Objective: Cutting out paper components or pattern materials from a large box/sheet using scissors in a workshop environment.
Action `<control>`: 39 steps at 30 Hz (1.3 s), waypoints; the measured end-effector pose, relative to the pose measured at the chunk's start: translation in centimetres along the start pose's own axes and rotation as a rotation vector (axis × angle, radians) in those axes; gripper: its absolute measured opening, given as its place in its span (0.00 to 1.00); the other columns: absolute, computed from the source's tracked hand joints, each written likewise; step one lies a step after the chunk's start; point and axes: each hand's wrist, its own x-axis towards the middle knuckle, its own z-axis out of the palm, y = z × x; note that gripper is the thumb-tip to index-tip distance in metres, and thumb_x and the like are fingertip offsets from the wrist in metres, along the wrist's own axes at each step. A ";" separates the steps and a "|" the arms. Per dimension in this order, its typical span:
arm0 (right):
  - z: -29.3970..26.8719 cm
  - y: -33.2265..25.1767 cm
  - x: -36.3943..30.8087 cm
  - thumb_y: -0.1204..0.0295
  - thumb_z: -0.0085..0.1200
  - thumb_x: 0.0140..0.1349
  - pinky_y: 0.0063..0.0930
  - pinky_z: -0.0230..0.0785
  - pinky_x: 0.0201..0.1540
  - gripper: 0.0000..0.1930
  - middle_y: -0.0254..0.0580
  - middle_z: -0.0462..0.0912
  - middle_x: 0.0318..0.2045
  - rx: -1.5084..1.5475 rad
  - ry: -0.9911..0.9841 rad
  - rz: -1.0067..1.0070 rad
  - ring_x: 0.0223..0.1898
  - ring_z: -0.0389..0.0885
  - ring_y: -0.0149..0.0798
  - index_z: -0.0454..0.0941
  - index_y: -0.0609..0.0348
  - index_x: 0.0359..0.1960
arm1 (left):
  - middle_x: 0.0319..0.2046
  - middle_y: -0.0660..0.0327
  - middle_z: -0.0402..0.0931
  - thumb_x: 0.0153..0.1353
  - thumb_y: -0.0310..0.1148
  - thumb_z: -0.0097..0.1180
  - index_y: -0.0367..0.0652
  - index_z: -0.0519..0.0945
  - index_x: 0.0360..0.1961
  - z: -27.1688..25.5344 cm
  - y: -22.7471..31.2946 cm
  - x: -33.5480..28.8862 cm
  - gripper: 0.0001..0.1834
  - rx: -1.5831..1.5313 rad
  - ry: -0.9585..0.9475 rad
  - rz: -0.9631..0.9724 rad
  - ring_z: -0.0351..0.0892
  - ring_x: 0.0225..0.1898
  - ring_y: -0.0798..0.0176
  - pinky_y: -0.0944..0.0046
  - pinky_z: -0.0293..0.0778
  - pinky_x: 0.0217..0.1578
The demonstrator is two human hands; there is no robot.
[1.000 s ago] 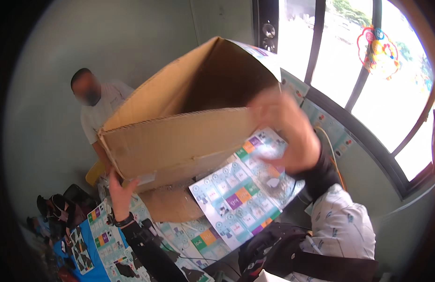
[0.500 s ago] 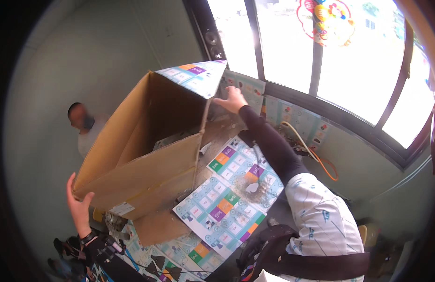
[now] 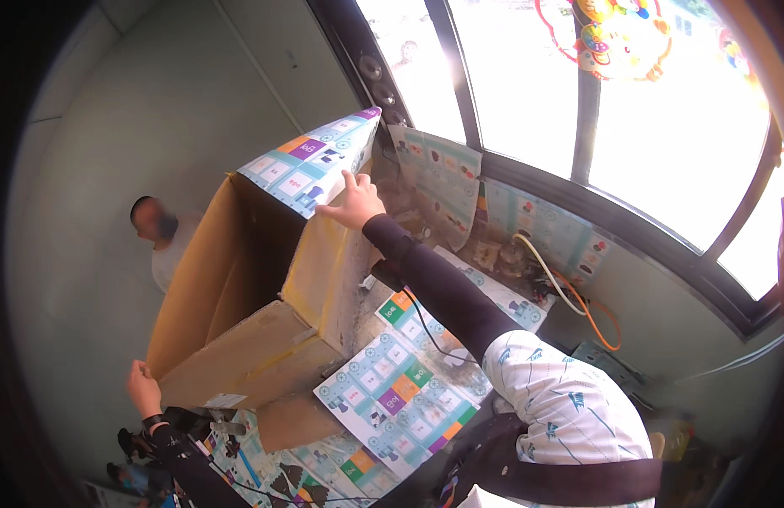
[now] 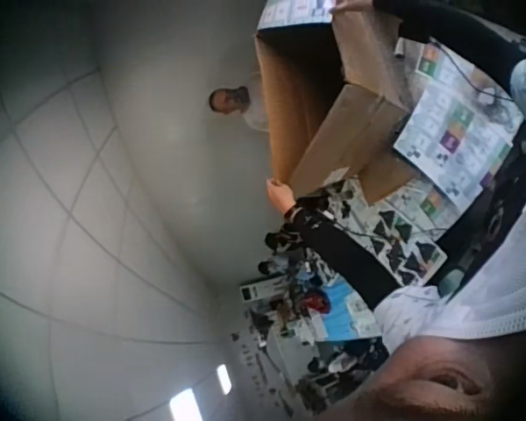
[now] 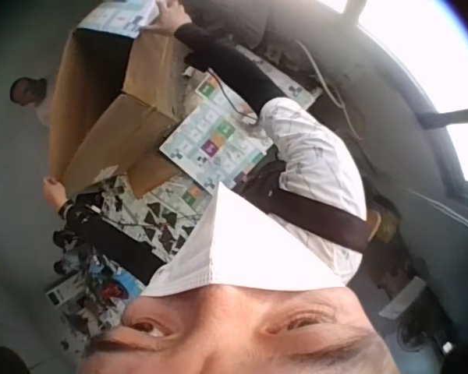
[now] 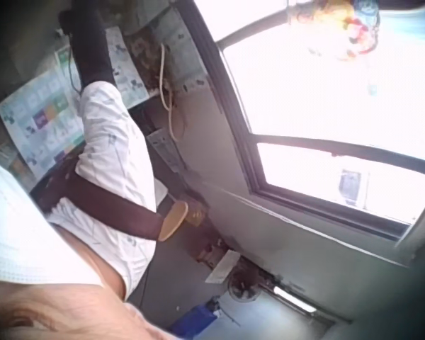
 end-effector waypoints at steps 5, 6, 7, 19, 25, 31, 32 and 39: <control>1.2 1.0 2.8 0.43 0.61 0.47 0.48 0.62 0.60 0.47 0.64 0.61 0.58 0.091 -0.039 -0.057 0.62 0.60 0.59 0.60 0.67 0.61 | 0.25 0.46 0.70 0.57 0.16 0.48 0.37 0.69 0.35 1.9 -6.5 -2.0 0.06 -0.042 0.014 0.003 0.69 0.28 0.44 0.58 0.68 0.32; 1.0 2.0 3.9 0.43 0.61 0.47 0.48 0.62 0.60 0.47 0.64 0.61 0.58 0.099 -0.046 -0.057 0.62 0.60 0.59 0.60 0.67 0.61 | 0.25 0.47 0.70 0.56 0.15 0.48 0.37 0.69 0.35 2.2 -6.9 -3.1 0.07 -0.068 -0.003 -0.002 0.70 0.28 0.46 0.60 0.68 0.32; 1.2 3.3 5.5 0.45 0.62 0.47 0.49 0.61 0.60 0.46 0.63 0.62 0.58 0.059 0.019 -0.075 0.62 0.59 0.59 0.61 0.65 0.61 | 0.24 0.48 0.70 0.56 0.14 0.47 0.37 0.69 0.35 2.0 -7.1 -3.9 0.08 -0.088 -0.018 -0.011 0.70 0.28 0.47 0.61 0.68 0.32; -1.2 -9.1 20.0 0.50 0.63 0.49 0.62 0.51 0.65 0.44 0.46 0.60 0.65 -0.445 -0.485 -0.858 0.67 0.57 0.53 0.54 0.41 0.68 | 0.26 0.48 0.70 0.60 0.18 0.45 0.37 0.69 0.35 -4.1 -0.3 -11.9 0.04 -0.102 -0.013 0.001 0.70 0.30 0.41 0.58 0.68 0.33; 3.2 -8.5 19.7 0.40 0.58 0.51 0.37 0.65 0.57 0.40 0.50 0.74 0.55 -0.514 -0.993 -0.681 0.55 0.74 0.48 0.68 0.51 0.61 | 0.30 0.46 0.71 0.62 0.19 0.44 0.36 0.70 0.37 -4.5 0.0 -17.7 0.04 -0.126 -0.033 -0.137 0.71 0.33 0.40 0.57 0.69 0.35; -5.1 -2.5 9.3 0.47 0.67 0.46 0.37 0.65 0.56 0.39 0.49 0.78 0.50 -0.439 -1.123 -0.668 0.52 0.76 0.49 0.69 0.56 0.56 | 0.34 0.49 0.73 0.60 0.17 0.42 0.36 0.72 0.41 -6.0 2.3 -21.6 0.10 -0.156 -0.135 -0.216 0.75 0.38 0.46 0.61 0.70 0.42; -5.7 -1.8 8.0 0.47 0.67 0.46 0.37 0.65 0.56 0.39 0.49 0.78 0.50 -0.430 -1.145 -0.670 0.52 0.76 0.49 0.69 0.56 0.56 | 0.34 0.49 0.73 0.60 0.17 0.42 0.36 0.72 0.41 -6.7 2.8 -22.4 0.10 -0.144 -0.150 -0.228 0.75 0.38 0.46 0.61 0.70 0.42; -10.4 1.0 2.2 0.45 0.72 0.34 0.43 0.53 0.66 0.57 0.53 0.65 0.62 -0.461 -1.148 -0.746 0.63 0.63 0.54 0.57 0.61 0.65 | 0.47 0.47 0.71 0.43 0.16 0.51 0.40 0.69 0.55 -9.7 7.9 -27.1 0.32 -0.106 -0.367 -0.072 0.68 0.54 0.42 0.54 0.58 0.62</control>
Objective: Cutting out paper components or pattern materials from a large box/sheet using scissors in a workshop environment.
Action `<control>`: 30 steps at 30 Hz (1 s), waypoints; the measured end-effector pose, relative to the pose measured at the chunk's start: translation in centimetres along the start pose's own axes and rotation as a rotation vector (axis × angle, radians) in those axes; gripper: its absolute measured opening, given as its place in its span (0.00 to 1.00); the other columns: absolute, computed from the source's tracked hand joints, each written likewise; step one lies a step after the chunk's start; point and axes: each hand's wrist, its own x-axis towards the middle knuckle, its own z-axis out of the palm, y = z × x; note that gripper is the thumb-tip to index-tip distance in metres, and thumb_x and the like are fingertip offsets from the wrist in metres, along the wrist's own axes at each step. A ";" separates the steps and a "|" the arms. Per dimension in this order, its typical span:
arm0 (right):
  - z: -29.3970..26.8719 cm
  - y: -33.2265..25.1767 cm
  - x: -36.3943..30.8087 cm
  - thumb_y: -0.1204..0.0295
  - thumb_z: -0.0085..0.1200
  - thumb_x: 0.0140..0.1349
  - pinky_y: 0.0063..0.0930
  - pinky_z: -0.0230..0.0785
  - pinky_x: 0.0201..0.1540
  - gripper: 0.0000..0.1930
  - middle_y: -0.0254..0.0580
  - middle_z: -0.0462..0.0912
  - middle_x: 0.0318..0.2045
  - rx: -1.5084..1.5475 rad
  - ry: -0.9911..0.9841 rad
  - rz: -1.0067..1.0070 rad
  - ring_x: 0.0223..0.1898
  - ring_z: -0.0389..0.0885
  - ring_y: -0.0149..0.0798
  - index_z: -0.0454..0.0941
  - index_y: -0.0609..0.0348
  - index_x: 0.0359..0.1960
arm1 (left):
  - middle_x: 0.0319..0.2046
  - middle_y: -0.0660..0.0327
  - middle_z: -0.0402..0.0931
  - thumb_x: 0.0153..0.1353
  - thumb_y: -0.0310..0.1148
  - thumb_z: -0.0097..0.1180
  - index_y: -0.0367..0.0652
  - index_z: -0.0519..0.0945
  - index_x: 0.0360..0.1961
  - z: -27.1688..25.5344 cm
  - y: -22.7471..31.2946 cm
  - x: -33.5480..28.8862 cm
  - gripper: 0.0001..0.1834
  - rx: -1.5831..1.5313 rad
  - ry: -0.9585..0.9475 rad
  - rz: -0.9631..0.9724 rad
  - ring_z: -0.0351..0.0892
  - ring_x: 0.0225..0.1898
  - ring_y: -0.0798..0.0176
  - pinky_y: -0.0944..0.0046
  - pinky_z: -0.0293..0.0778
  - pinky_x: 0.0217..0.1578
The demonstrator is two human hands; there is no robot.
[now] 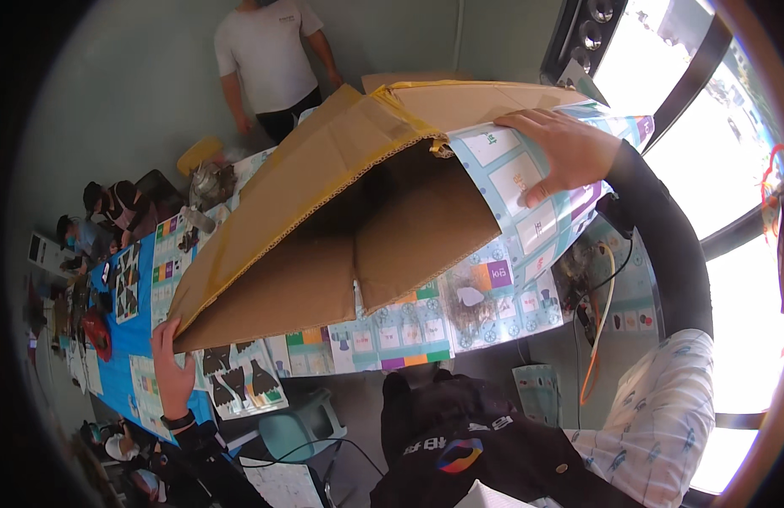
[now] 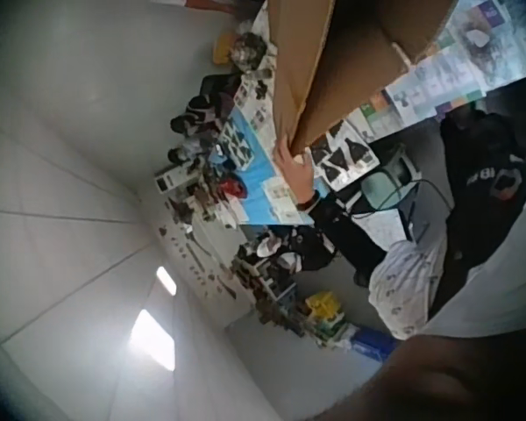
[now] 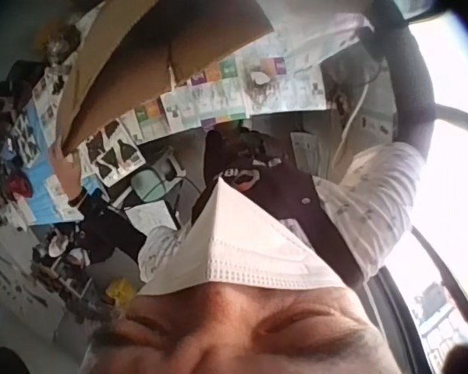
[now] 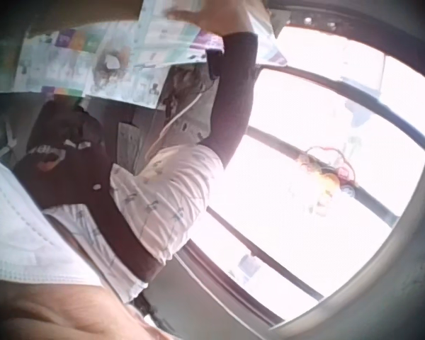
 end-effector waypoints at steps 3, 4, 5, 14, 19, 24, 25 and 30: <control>2.7 0.9 -1.9 0.44 0.71 0.36 0.44 0.50 0.67 0.58 0.55 0.61 0.63 -0.151 0.097 -0.089 0.66 0.58 0.53 0.53 0.62 0.65 | 0.49 0.48 0.72 0.44 0.17 0.54 0.41 0.70 0.55 1.6 -0.3 -0.7 0.32 0.100 -0.024 -0.002 0.68 0.55 0.42 0.50 0.57 0.64; 2.9 0.8 -2.3 0.45 0.72 0.35 0.46 0.45 0.69 0.60 0.55 0.58 0.65 -0.144 0.056 -0.041 0.68 0.54 0.54 0.51 0.61 0.66 | 0.50 0.50 0.73 0.44 0.16 0.56 0.43 0.70 0.55 2.1 -0.6 -0.9 0.32 0.164 -0.011 -0.018 0.68 0.55 0.42 0.47 0.57 0.65; 3.6 1.3 -2.5 0.45 0.72 0.35 0.46 0.45 0.69 0.60 0.55 0.58 0.65 -0.145 0.055 -0.037 0.68 0.54 0.54 0.51 0.61 0.66 | 0.50 0.50 0.73 0.44 0.16 0.56 0.43 0.70 0.55 2.4 0.0 -0.6 0.32 0.161 -0.012 -0.015 0.68 0.55 0.42 0.47 0.57 0.65; 6.0 0.0 -3.1 0.47 0.74 0.28 0.50 0.37 0.72 0.66 0.56 0.54 0.67 -0.192 0.072 -0.002 0.71 0.47 0.53 0.47 0.63 0.68 | 0.51 0.52 0.73 0.42 0.11 0.50 0.46 0.75 0.55 4.6 -0.1 -2.0 0.35 0.130 -0.014 0.012 0.70 0.54 0.45 0.54 0.67 0.55; 7.7 -4.0 -3.2 0.47 0.72 0.29 0.54 0.38 0.71 0.65 0.55 0.65 0.59 -0.440 0.308 -0.056 0.65 0.58 0.53 0.49 0.63 0.68 | 0.50 0.52 0.74 0.44 0.12 0.48 0.45 0.74 0.56 4.6 -0.8 -4.4 0.34 0.121 0.011 0.022 0.71 0.53 0.44 0.53 0.68 0.54; 9.7 -4.6 -3.2 0.63 0.63 0.41 0.42 0.64 0.54 0.28 0.42 0.73 0.36 -0.424 0.496 -0.109 0.44 0.73 0.44 0.70 0.57 0.47 | 0.51 0.51 0.74 0.44 0.12 0.48 0.45 0.75 0.55 4.7 -1.4 -6.7 0.33 0.045 0.024 0.036 0.72 0.53 0.44 0.53 0.68 0.54; 10.4 -4.6 -3.8 0.69 0.59 0.44 0.36 0.70 0.46 0.16 0.39 0.72 0.29 -0.374 0.569 -0.120 0.38 0.75 0.41 0.73 0.55 0.36 | 0.51 0.51 0.74 0.44 0.12 0.48 0.45 0.76 0.54 4.8 -1.8 -7.2 0.32 0.031 0.036 0.038 0.72 0.53 0.44 0.54 0.68 0.54; 10.9 -8.4 -4.2 0.69 0.53 0.48 0.31 0.72 0.32 0.06 0.33 0.72 0.25 -0.456 0.765 -0.180 0.30 0.76 0.36 0.70 0.51 0.28 | 0.52 0.51 0.73 0.47 0.16 0.52 0.43 0.72 0.58 7.1 -3.4 -8.5 0.32 0.146 0.140 -0.040 0.68 0.57 0.45 0.48 0.58 0.62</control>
